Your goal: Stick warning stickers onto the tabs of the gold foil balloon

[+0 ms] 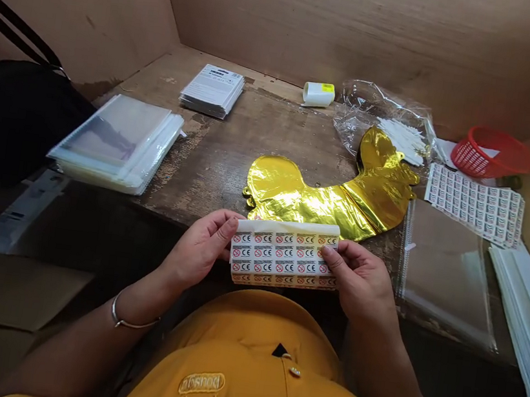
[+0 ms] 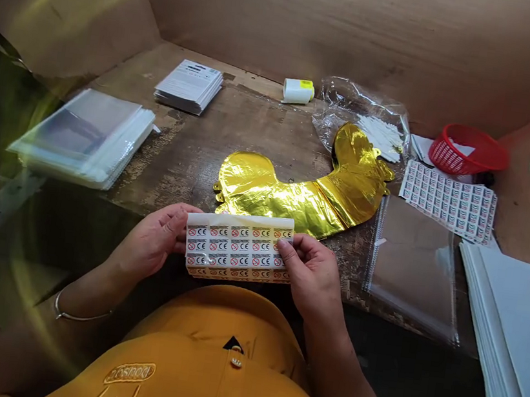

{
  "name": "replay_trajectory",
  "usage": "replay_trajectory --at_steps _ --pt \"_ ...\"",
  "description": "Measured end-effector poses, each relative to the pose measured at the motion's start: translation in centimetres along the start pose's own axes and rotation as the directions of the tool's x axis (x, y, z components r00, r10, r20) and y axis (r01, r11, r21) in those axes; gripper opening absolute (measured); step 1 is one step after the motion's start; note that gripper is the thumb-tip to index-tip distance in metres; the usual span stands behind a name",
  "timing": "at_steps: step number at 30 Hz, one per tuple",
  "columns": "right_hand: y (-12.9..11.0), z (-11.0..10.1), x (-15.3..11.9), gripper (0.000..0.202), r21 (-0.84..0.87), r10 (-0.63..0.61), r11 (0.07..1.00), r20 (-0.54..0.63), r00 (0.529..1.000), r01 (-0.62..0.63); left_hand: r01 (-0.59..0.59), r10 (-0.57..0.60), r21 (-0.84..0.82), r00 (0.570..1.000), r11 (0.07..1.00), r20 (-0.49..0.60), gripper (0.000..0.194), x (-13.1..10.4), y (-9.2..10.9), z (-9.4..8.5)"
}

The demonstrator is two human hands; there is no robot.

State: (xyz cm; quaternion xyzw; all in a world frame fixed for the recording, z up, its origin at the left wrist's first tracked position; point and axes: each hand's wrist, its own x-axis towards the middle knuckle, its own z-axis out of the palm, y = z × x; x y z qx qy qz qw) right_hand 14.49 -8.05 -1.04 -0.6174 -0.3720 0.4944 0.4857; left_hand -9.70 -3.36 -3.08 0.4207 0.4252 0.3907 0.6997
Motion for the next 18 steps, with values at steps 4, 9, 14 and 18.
replay_trajectory --at_steps 4,9,14,18 --pt "0.2 0.1 0.1 0.027 0.005 -0.001 1.000 -0.020 1.000 0.001 -0.070 0.079 0.077 0.989 0.995 -0.126 0.038 -0.9 0.0 0.1" --pt "0.5 0.2 -0.1 0.029 -0.007 0.004 1.000 -0.033 0.999 -0.004 -0.105 0.115 0.058 0.969 0.993 -0.220 0.037 -1.6 -0.4 0.7" --pt "0.9 0.4 -0.2 0.026 0.015 0.016 1.000 -0.015 1.000 -0.016 -0.165 0.194 0.123 0.939 0.979 -0.283 0.029 -1.9 -0.4 0.9" --pt "1.1 0.5 -0.2 0.025 0.008 0.010 1.000 -0.018 1.000 -0.010 -0.231 0.296 0.216 0.891 0.949 -0.344 0.025 -2.0 -0.4 0.9"
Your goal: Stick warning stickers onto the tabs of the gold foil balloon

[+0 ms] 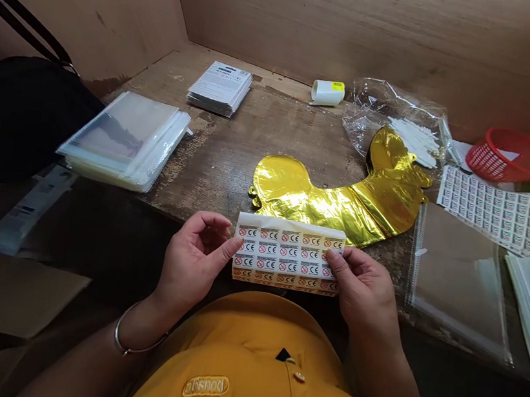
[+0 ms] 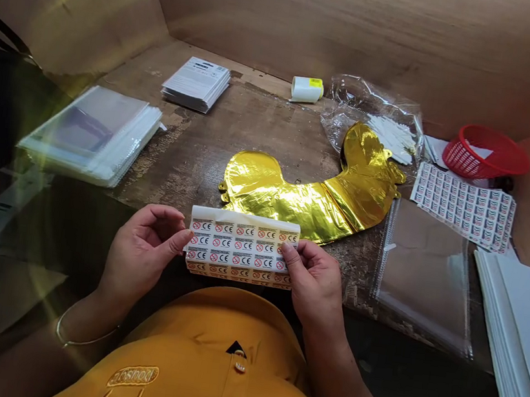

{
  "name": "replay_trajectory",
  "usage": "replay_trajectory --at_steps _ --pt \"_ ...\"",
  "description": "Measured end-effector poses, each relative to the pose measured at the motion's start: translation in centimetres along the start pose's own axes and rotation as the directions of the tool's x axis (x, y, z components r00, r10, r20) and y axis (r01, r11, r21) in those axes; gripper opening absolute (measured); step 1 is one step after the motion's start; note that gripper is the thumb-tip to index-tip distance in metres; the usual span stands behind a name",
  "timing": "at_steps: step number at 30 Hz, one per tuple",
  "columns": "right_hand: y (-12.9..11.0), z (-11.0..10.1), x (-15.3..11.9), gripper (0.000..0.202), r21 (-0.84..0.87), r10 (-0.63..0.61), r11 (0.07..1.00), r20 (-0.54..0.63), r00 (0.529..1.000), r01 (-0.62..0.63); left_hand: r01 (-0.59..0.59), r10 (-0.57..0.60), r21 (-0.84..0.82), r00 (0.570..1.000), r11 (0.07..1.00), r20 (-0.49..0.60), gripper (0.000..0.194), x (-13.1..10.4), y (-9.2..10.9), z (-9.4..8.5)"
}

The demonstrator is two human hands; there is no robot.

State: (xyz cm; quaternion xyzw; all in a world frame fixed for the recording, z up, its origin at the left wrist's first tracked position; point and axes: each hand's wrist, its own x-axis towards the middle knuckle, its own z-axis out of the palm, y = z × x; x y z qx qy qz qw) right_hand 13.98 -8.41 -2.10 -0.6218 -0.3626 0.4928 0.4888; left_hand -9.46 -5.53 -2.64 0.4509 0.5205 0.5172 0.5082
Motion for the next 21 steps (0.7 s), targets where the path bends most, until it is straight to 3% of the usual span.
replay_trajectory --at_steps 3,9,12,15,18,21 --pt "0.1 0.0 0.1 0.025 0.008 0.003 1.000 0.013 1.000 -0.003 0.057 -0.059 0.032 0.997 0.998 0.053 0.023 0.1 0.1 -0.1" --pt "0.2 -0.2 0.1 0.026 -0.011 0.012 1.000 0.022 1.000 -0.012 0.235 -0.223 -0.062 0.962 0.970 0.157 0.045 1.0 0.0 -0.4" --pt "0.2 -0.2 0.0 0.027 -0.021 0.019 1.000 0.022 1.000 -0.019 0.285 -0.263 -0.085 0.942 0.955 0.206 0.042 1.2 0.0 -0.3" --pt "0.4 -0.1 -0.1 0.028 -0.057 0.024 0.998 0.052 0.998 -0.021 0.258 -0.239 -0.081 0.953 0.963 0.184 0.043 1.2 -0.1 0.3" --pt "0.4 -0.1 -0.2 0.028 -0.109 0.015 0.994 0.140 0.990 0.000 0.153 -0.145 -0.043 0.979 0.987 0.144 0.056 0.9 0.0 0.8" --pt "-0.1 0.0 -0.5 0.025 -0.238 -0.155 0.959 0.016 0.988 0.155 0.138 -0.115 -0.105 0.973 0.985 0.202 0.065 0.6 0.2 1.0"
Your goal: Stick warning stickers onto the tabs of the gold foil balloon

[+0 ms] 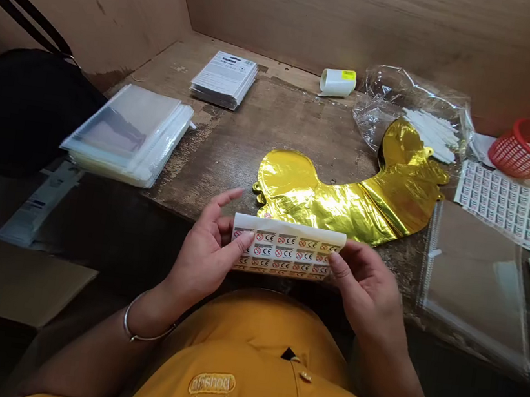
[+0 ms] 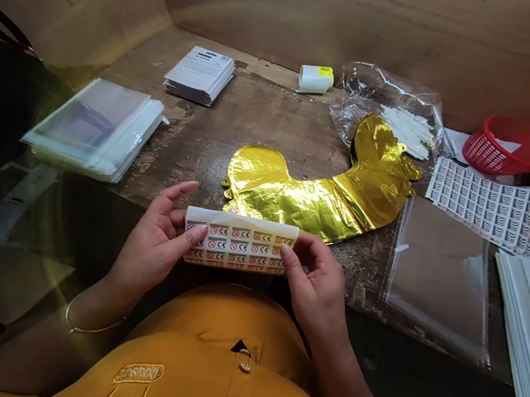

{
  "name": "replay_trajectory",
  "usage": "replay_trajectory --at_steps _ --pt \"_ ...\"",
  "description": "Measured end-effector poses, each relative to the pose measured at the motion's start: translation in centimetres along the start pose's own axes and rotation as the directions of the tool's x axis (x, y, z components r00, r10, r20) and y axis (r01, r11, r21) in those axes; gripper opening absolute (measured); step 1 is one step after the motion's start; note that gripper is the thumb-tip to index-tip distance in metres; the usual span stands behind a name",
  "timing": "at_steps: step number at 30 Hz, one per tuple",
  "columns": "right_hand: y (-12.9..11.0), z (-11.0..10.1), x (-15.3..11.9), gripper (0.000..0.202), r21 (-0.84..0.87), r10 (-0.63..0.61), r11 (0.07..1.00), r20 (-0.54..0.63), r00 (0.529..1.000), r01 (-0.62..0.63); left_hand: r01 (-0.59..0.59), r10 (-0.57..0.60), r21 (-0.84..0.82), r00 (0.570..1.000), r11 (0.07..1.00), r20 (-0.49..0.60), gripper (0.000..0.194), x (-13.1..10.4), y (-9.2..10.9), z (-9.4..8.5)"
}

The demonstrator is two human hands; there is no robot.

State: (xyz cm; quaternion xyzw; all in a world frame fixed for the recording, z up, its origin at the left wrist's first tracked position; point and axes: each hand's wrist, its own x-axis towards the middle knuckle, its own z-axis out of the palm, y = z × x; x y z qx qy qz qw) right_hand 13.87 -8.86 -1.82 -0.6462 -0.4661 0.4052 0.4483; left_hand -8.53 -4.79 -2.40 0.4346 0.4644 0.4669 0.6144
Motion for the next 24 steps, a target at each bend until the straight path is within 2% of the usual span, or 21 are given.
replay_trajectory --at_steps 2,3,7,11,16,21,24 --pt "-0.6 0.0 -0.2 0.033 -0.075 -0.074 0.995 -0.128 0.989 0.065 0.032 -0.028 -0.069 0.998 0.997 0.059 0.061 -0.1 0.1 0.0" --pt "-0.9 0.0 -0.2 0.037 -0.081 -0.082 0.994 -0.142 0.986 0.071 0.044 -0.038 -0.091 0.996 0.995 0.076 0.058 -0.1 0.2 0.0" --pt "-1.5 0.0 0.0 0.041 0.021 -0.015 1.000 -0.048 0.999 0.016 0.072 -0.060 -0.128 0.994 0.989 0.094 0.051 -0.1 0.2 0.0" --pt "-1.4 0.0 0.4 0.043 0.167 0.091 0.982 -0.001 0.996 -0.089 0.083 -0.068 -0.136 0.992 0.987 0.107 0.052 -0.1 0.1 0.1" --pt "-1.4 0.1 0.2 0.046 0.257 0.142 0.953 0.088 0.986 -0.160 0.058 -0.056 -0.084 0.998 0.995 0.027 0.048 -0.2 0.3 0.3" --pt "-1.4 0.1 0.2 0.047 0.258 0.202 0.939 0.122 0.972 -0.228 0.223 -0.215 -0.162 0.974 0.961 0.064 0.048 0.1 0.6 0.3" --pt "-1.3 0.1 0.4 0.050 0.290 0.228 0.921 0.134 0.964 -0.258 0.223 -0.217 -0.198 0.975 0.955 0.050 0.046 0.2 0.7 0.3"
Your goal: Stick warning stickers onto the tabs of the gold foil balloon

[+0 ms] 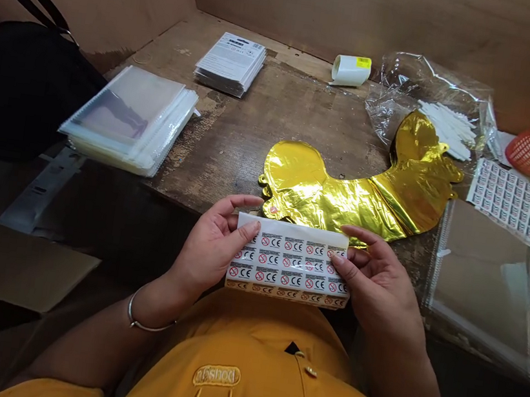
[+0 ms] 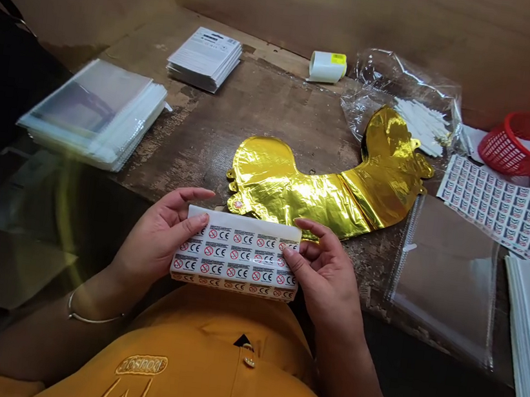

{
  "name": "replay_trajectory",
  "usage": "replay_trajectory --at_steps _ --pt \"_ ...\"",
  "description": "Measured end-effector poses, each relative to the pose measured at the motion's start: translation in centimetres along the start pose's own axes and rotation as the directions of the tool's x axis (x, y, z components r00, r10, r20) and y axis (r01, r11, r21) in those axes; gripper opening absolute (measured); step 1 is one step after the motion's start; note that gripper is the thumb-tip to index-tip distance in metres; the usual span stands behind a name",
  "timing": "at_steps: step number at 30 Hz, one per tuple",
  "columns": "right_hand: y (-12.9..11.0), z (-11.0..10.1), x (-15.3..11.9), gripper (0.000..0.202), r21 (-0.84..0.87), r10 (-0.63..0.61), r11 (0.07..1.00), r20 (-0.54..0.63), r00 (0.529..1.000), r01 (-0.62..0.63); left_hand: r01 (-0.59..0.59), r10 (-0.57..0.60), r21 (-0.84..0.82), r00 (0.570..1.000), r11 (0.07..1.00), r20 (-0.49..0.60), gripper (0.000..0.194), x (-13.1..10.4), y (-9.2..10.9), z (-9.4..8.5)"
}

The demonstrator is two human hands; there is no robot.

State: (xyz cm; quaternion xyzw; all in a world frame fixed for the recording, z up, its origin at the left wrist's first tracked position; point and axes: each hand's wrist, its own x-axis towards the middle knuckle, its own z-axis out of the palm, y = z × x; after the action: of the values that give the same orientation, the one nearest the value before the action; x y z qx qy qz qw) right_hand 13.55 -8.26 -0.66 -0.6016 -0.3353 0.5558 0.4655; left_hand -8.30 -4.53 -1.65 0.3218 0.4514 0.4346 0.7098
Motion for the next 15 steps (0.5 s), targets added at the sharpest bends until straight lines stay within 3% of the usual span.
replay_trajectory --at_steps 7,12,15 --pt "0.29 -0.03 0.14 0.047 0.006 -0.005 1.000 0.018 1.000 0.005 -0.034 0.034 0.005 0.999 0.999 -0.014 0.036 -0.01 -0.17 -0.10" --pt "0.55 0.03 -0.13 0.043 -0.047 -0.079 0.996 -0.004 0.997 0.079 -0.151 0.151 0.274 0.988 0.950 0.021 0.027 -0.60 -0.46 -0.59" --pt "0.33 0.17 -0.39 0.031 -0.116 -0.161 0.980 0.010 0.987 0.161 -0.139 0.142 0.396 0.990 0.908 0.020 0.031 -0.95 -0.76 -0.81"
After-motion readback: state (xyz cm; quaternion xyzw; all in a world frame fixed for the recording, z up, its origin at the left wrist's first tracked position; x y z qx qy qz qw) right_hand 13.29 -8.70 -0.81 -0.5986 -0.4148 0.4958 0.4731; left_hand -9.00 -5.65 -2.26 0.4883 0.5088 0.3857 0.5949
